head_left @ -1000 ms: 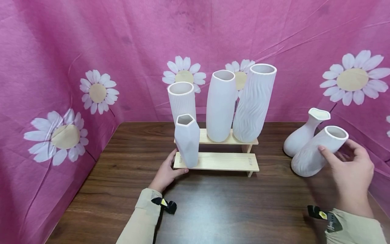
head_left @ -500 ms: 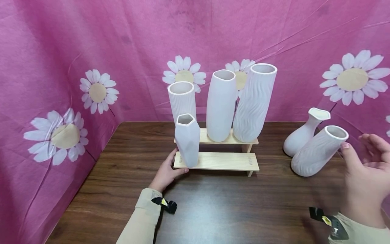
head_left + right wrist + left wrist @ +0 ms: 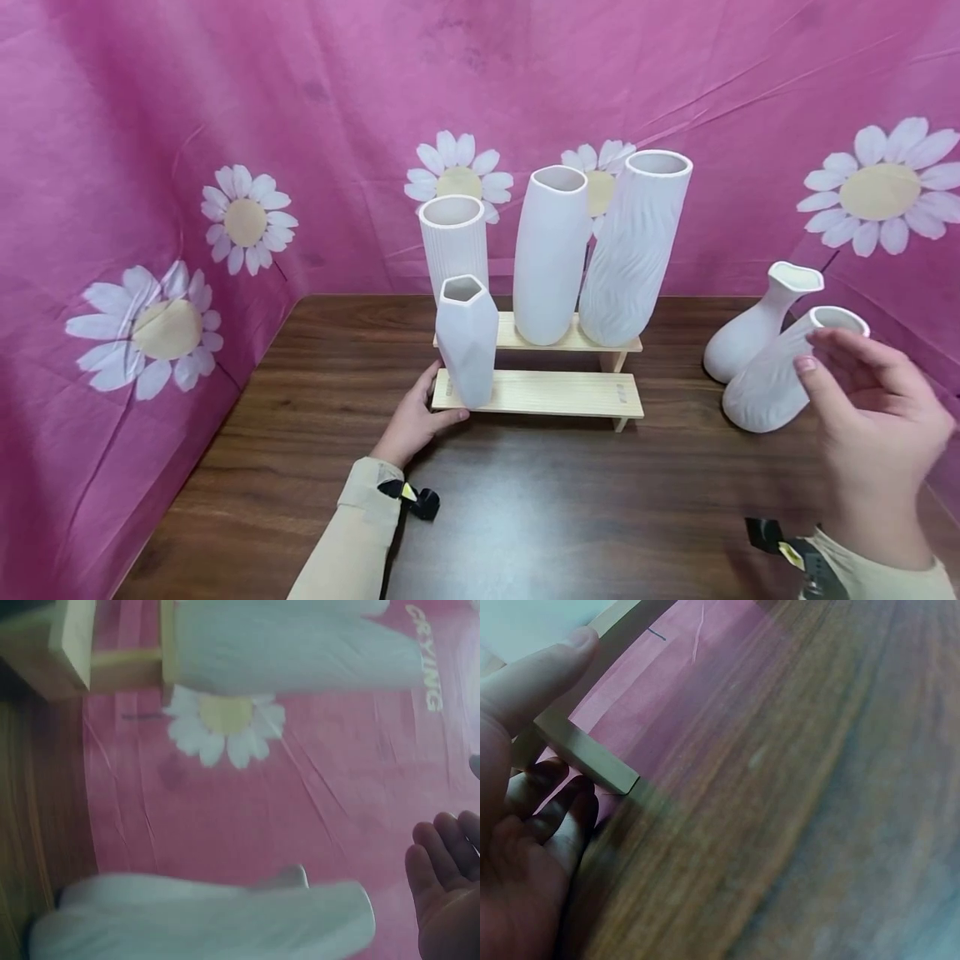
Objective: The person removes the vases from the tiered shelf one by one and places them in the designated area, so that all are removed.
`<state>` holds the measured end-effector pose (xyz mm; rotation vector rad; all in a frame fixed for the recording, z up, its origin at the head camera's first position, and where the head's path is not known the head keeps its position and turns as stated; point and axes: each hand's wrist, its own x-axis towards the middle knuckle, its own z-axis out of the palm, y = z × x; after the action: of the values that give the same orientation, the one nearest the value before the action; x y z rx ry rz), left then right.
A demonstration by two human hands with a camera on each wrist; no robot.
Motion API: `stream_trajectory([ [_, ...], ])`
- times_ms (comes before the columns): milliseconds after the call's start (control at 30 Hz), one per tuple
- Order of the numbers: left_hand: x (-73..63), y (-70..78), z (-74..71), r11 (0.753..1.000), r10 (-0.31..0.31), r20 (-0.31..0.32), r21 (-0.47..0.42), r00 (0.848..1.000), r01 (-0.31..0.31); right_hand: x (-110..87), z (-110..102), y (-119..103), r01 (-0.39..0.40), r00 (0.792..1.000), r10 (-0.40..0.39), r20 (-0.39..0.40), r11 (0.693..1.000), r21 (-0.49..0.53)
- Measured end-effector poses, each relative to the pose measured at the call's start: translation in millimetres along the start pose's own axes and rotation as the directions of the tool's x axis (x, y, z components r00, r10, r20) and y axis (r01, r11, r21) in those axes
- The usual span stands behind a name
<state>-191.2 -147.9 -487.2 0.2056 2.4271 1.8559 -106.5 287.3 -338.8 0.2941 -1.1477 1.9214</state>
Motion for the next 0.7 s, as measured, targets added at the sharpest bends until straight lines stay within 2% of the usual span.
stream_trajectory([
  [200,0.7,0.5,1.6,1.0,-0.002,-0.002,0.003,1.0,0.002,-10.6,17,14,-0.054,0.99,0.063,0.128,0.996,-0.068],
  [367,1.0,0.3,3.1,1.0,-0.001,0.003,0.006,1.0,0.001,-17.1,32,25,-0.073,0.971,0.087,0.222,0.995,-0.071],
  [467,0.9,1.5,3.4,1.0,0.011,0.004,0.003,1.0,-0.011,-19.8,40,29,-0.081,0.954,0.12,0.274,0.985,-0.151],
  [567,0.9,2.3,2.9,1.0,0.01,0.004,-0.007,1.0,-0.01,-22.8,46,34,-0.065,0.925,0.167,0.342,0.955,-0.29],
  [700,0.5,1.8,1.4,1.0,0.01,0.003,-0.003,1.0,-0.01,-27.8,56,42,0.022,0.875,0.225,0.429,0.866,-0.5],
])
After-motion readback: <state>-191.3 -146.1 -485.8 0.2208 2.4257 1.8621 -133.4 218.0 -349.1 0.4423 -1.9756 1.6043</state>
